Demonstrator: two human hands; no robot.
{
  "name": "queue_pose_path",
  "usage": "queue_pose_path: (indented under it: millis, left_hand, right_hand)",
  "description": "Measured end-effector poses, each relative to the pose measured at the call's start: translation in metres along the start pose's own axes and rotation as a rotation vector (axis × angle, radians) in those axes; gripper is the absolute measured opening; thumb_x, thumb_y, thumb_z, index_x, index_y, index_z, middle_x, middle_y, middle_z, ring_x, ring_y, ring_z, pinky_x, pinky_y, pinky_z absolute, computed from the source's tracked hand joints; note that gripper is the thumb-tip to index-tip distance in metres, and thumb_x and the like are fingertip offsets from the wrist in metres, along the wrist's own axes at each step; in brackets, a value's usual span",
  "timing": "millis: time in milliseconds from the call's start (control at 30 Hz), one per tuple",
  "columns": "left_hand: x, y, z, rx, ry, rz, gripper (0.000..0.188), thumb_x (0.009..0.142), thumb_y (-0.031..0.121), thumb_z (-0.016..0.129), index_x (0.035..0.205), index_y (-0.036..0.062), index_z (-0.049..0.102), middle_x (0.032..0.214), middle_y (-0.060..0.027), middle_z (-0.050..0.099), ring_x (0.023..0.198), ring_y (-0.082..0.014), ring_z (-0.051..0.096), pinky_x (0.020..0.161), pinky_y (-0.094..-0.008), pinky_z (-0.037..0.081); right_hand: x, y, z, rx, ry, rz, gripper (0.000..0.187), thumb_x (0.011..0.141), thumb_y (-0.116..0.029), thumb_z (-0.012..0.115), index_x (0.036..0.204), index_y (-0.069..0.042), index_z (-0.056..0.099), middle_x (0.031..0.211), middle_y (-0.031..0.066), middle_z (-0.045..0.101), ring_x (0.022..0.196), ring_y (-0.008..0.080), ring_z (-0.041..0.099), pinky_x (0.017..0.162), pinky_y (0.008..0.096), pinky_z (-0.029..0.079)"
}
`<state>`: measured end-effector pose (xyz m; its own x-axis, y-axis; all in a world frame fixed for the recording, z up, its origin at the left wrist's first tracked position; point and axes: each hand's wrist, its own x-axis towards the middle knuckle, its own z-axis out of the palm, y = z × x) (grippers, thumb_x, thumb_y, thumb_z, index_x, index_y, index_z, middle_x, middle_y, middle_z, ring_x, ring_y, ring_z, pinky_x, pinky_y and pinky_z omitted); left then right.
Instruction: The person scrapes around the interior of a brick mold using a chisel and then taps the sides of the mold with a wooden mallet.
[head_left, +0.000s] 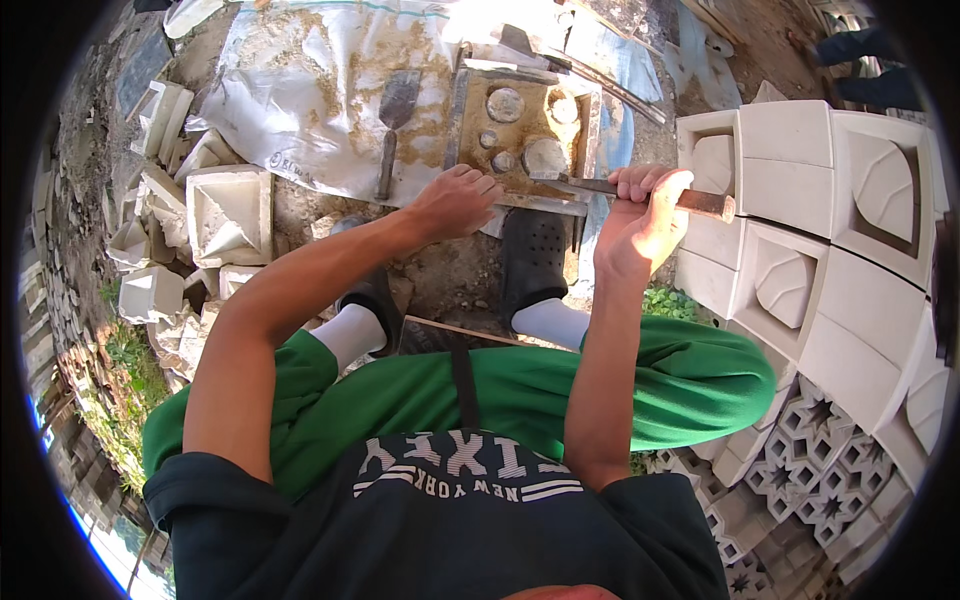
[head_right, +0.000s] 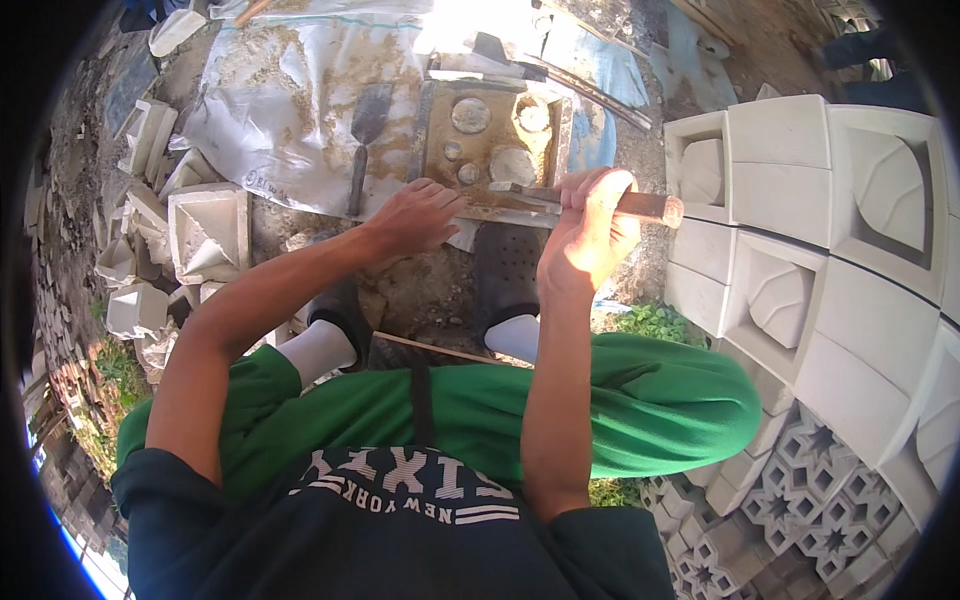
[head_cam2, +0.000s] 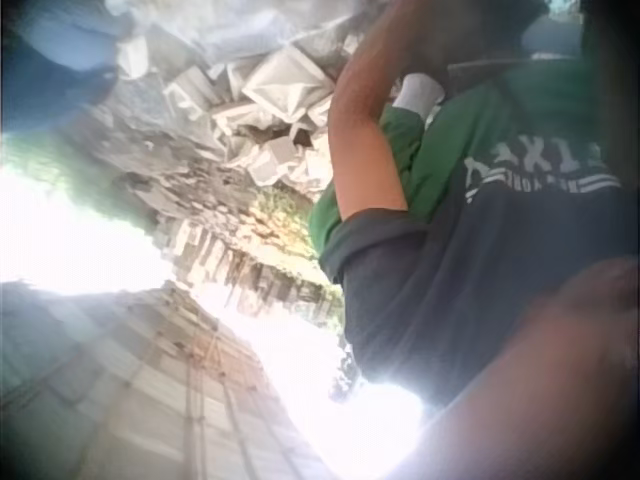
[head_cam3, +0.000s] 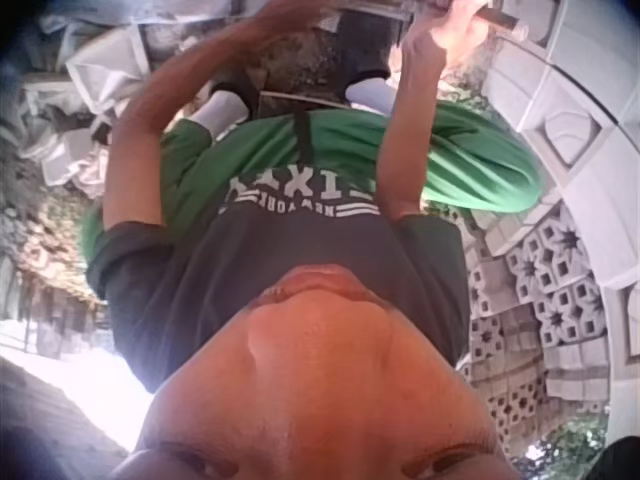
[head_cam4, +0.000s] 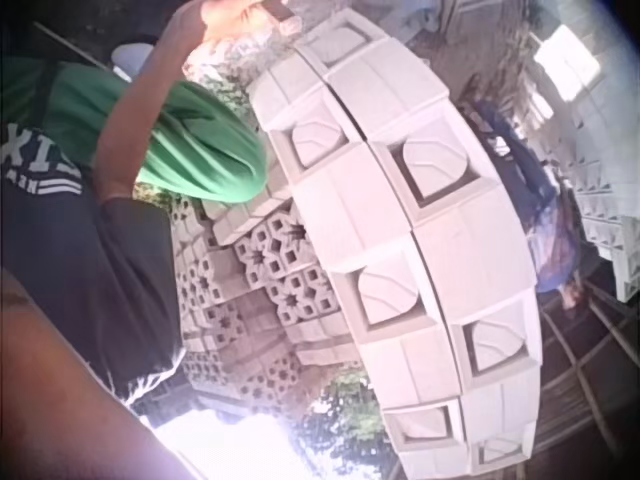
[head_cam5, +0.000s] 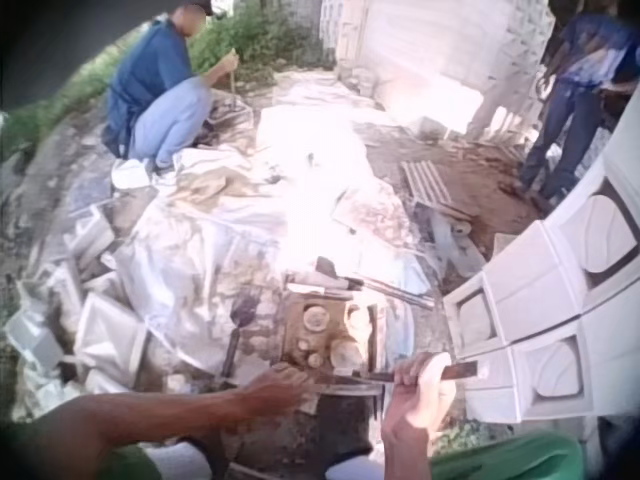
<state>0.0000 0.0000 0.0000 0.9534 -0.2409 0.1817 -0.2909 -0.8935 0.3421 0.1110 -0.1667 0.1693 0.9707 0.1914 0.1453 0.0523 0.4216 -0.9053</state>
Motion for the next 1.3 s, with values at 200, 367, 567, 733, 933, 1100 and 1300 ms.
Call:
queue_pose_path:
  millis: [200, 367, 567, 733, 933, 1100, 1300]
  left_hand:
    - [-0.005, 0.013, -0.026, 0.093, -0.226, -0.193, 0.069, 0.078, 0.033, 0.072, 0.133, 0.0003, 0.046, 0.104, -0.0126, 0.063, 0.106, -0.0279, 0.058, 0.105, -0.0431, 0.035]
    - [0.003, 0.010, -0.040, 0.047, -0.355, -0.223, 0.067, 0.080, 0.035, 0.070, 0.133, 0.0019, 0.047, 0.114, -0.0137, 0.062, 0.109, -0.0289, 0.058, 0.104, -0.0412, 0.036]
    - [0.011, -0.037, -0.134, 0.354, -0.453, 0.080, 0.019, 0.084, 0.014, 0.062, 0.099, 0.0016, 0.060, 0.102, -0.0109, 0.061, 0.108, -0.0236, 0.059, 0.088, -0.0347, 0.051]
    - [0.009, -0.082, -0.246, 0.576, -0.458, 0.016, 0.013, 0.082, 0.001, 0.056, 0.093, 0.0055, 0.060, 0.086, -0.0120, 0.059, 0.081, -0.0290, 0.067, 0.073, -0.0397, 0.055]
    - [0.026, -0.101, -0.229, 0.487, -0.316, -0.225, 0.037, 0.090, 0.015, 0.056, 0.127, 0.0106, 0.056, 0.118, -0.0105, 0.062, 0.095, -0.0297, 0.066, 0.082, -0.0422, 0.053]
    - [0.026, -0.063, -0.146, -0.060, -0.452, -0.516, 0.079, 0.083, 0.052, 0.065, 0.132, -0.0071, 0.045, 0.132, -0.0247, 0.052, 0.115, -0.0354, 0.057, 0.096, -0.0449, 0.046]
    - [-0.018, -0.037, -0.030, -0.133, 0.011, -0.372, 0.106, 0.073, 0.066, 0.069, 0.152, 0.0136, 0.022, 0.156, -0.0243, 0.013, 0.143, -0.0419, 0.018, 0.114, -0.0535, 0.020]
  right_hand:
    - [-0.011, 0.037, 0.010, -0.052, -0.020, 0.063, 0.032, 0.101, -0.025, 0.052, 0.074, -0.009, 0.043, 0.070, -0.0007, 0.037, 0.067, 0.0123, 0.037, 0.070, 0.0309, 0.038]
    - [-0.013, 0.035, 0.025, -0.054, -0.040, 0.113, 0.030, 0.100, -0.018, 0.051, 0.073, -0.008, 0.046, 0.070, -0.0001, 0.040, 0.066, 0.0123, 0.037, 0.069, 0.0304, 0.038]
    - [-0.014, 0.084, -0.006, -0.052, -0.037, 0.257, 0.023, 0.095, -0.016, 0.059, 0.075, -0.004, 0.057, 0.068, -0.0009, 0.051, 0.066, 0.0090, 0.044, 0.065, 0.0251, 0.036]
    - [0.008, 0.064, 0.013, -0.228, -0.296, 0.200, 0.030, 0.094, -0.012, 0.056, 0.066, -0.006, 0.048, 0.058, 0.0008, 0.044, 0.051, 0.0150, 0.044, 0.055, 0.0317, 0.040]
    - [0.018, 0.072, 0.013, -0.234, -0.153, 0.304, 0.033, 0.085, -0.011, 0.058, 0.056, -0.009, 0.043, 0.048, -0.0007, 0.035, 0.041, 0.0118, 0.029, 0.044, 0.0306, 0.027]
    - [0.007, 0.033, 0.025, -0.281, -0.115, 0.104, 0.036, 0.086, -0.009, 0.055, 0.055, -0.006, 0.037, 0.049, 0.0003, 0.033, 0.044, 0.0112, 0.026, 0.043, 0.0308, 0.022]
    - [0.011, 0.034, 0.038, -0.378, -0.160, 0.128, 0.041, 0.088, -0.011, 0.054, 0.053, -0.008, 0.033, 0.049, 0.0000, 0.030, 0.044, 0.0115, 0.025, 0.044, 0.0312, 0.023]
